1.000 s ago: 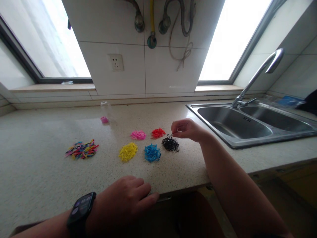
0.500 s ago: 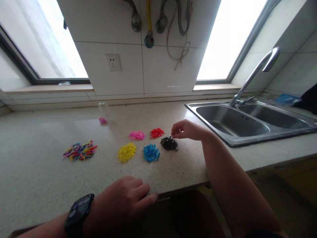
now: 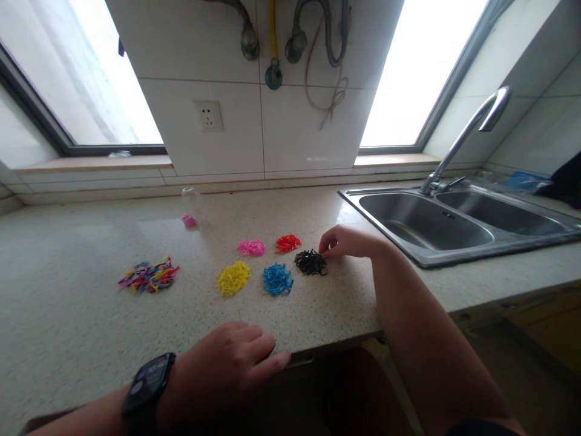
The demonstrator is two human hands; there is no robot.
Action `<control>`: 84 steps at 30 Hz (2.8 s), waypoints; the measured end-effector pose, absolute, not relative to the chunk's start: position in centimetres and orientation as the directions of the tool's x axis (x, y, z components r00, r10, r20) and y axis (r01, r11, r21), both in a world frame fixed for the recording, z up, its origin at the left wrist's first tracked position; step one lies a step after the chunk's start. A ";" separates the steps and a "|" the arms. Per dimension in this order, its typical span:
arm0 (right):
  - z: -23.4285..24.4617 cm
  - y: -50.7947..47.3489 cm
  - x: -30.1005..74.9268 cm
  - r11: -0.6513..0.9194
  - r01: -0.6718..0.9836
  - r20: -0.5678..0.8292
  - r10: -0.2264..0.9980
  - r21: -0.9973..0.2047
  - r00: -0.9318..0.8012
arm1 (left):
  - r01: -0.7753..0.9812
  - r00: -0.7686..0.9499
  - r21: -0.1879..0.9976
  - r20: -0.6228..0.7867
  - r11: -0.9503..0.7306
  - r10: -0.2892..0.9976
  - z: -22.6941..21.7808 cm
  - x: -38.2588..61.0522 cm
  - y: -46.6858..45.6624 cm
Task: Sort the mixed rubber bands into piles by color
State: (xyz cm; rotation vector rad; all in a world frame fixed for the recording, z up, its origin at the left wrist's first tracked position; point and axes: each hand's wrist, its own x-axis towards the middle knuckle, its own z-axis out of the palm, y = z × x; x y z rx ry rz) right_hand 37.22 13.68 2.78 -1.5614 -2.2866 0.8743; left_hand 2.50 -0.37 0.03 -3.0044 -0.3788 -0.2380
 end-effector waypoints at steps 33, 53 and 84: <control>-0.5 17.1 37.8 0.238 0.863 0.147 0.970 -0.445 -0.192 | 0.613 0.785 -0.068 0.172 -0.787 0.596 7.7 -5.1 5.8; -0.5 17.9 38.3 0.232 0.869 0.147 0.972 -0.437 -0.186 | 0.845 0.531 0.174 -0.150 -0.506 0.834 5.9 -16.3 14.0; -0.4 17.9 38.2 0.238 0.867 0.140 0.971 -0.438 -0.196 | 0.877 0.467 0.169 -0.071 -0.450 0.882 8.2 -15.1 12.7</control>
